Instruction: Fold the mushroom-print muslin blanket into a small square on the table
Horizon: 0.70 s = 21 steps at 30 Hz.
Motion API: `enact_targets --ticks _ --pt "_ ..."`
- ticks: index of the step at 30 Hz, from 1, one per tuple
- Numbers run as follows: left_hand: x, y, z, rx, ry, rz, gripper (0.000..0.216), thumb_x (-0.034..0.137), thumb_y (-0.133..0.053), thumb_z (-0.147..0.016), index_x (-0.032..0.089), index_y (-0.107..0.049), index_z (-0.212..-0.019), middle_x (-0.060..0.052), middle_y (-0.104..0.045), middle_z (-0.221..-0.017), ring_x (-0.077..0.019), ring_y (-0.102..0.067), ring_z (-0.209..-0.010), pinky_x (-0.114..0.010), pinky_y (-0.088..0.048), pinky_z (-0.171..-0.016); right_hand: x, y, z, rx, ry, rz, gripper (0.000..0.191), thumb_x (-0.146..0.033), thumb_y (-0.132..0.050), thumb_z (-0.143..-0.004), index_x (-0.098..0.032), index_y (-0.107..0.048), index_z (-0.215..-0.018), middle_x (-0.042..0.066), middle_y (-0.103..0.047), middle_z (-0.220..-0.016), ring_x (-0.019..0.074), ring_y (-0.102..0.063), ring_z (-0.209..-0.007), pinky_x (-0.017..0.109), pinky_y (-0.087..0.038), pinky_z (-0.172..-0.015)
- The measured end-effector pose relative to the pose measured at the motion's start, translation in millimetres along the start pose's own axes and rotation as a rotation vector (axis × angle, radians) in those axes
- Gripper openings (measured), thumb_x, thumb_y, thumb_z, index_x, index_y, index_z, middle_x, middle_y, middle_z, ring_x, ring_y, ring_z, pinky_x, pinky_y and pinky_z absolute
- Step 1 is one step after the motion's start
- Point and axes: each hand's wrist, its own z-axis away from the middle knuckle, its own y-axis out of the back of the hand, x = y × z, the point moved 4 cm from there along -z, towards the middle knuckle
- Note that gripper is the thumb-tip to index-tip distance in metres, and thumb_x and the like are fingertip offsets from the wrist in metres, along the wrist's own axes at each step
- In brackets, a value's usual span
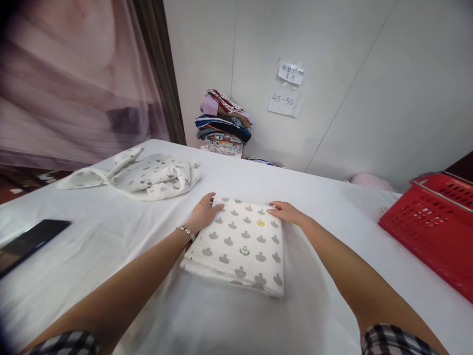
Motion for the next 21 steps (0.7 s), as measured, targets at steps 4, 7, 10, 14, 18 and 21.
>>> enact_targets --ticks 4,7,10,14,18,21 --pt "-1.0 -0.1 3.3 -0.025 0.022 -0.045 0.055 0.045 -0.05 -0.082 0.017 -0.04 -0.128 -0.013 -0.054 -0.122 -0.0246 -0.051 -0.111 -0.031 -0.037 -0.093 -21.6 -17.2 30.6 0.314 0.067 0.231 0.059 -0.051 -0.045 -0.083 -0.023 -0.041 -0.134 0.008 -0.04 -0.139 0.0284 -0.029 -0.131 0.043 -0.022 -0.107" --pt "2.0 -0.1 2.3 -0.057 0.057 -0.048 0.057 0.048 -0.051 -0.081 0.017 -0.04 -0.128 -0.013 -0.055 -0.121 -0.0263 -0.051 -0.112 -0.033 -0.037 -0.092 -29.2 -51.6 46.0 0.277 0.114 0.341 0.062 -0.055 -0.038 -0.086 -0.025 -0.033 -0.139 0.005 -0.023 -0.149 0.0264 -0.011 -0.137 0.048 -0.011 -0.109" --pt "4.9 1.2 0.2 -0.093 0.101 -0.024 0.062 0.048 -0.055 -0.079 0.016 -0.038 -0.129 -0.015 -0.054 -0.122 -0.0274 -0.05 -0.113 -0.033 -0.036 -0.093 -26.1 -71.7 50.6 0.226 0.071 0.366 0.061 -0.056 -0.033 -0.087 -0.026 -0.029 -0.141 0.003 -0.014 -0.151 0.0242 -0.005 -0.138 0.052 -0.007 -0.109" --pt "1.8 12.2 10.1 -0.165 0.159 0.009 0.071 0.051 -0.059 -0.074 0.012 -0.038 -0.129 -0.017 -0.054 -0.123 -0.0273 -0.052 -0.111 -0.031 -0.04 -0.088 -20.0 -68.3 64.5 0.337 0.053 0.145 0.065 -0.057 -0.038 -0.084 -0.023 -0.033 -0.139 0.003 -0.011 -0.152 0.0232 -0.004 -0.138 0.046 -0.008 -0.111" --pt "-9.8 31.6 46.0 -0.264 0.225 0.068 0.08 0.054 -0.067 -0.065 0.013 -0.04 -0.128 -0.016 -0.057 -0.12 -0.0246 -0.06 -0.098 -0.026 -0.046 -0.072 -1.2 -71.2 105.6 0.437 -0.143 -0.392 0.074 -0.06 -0.045 -0.079 -0.025 -0.028 -0.141 0.003 -0.022 -0.149 0.0236 -0.024 -0.134 0.036 -0.027 -0.109" --pt "-15.0 39.6 77.3 -0.367 0.278 0.191 0.082 0.057 -0.07 -0.059 0.013 -0.044 -0.124 -0.016 -0.059 -0.118 -0.0243 -0.063 -0.091 -0.025 -0.048 -0.064 7.2 -83.4 138.7 0.418 -0.215 -0.662 0.083 -0.06 -0.054 -0.074 -0.027 -0.021 -0.143 0.005 -0.031 -0.145 0.0251 -0.037 -0.128 0.035 -0.041 -0.1"
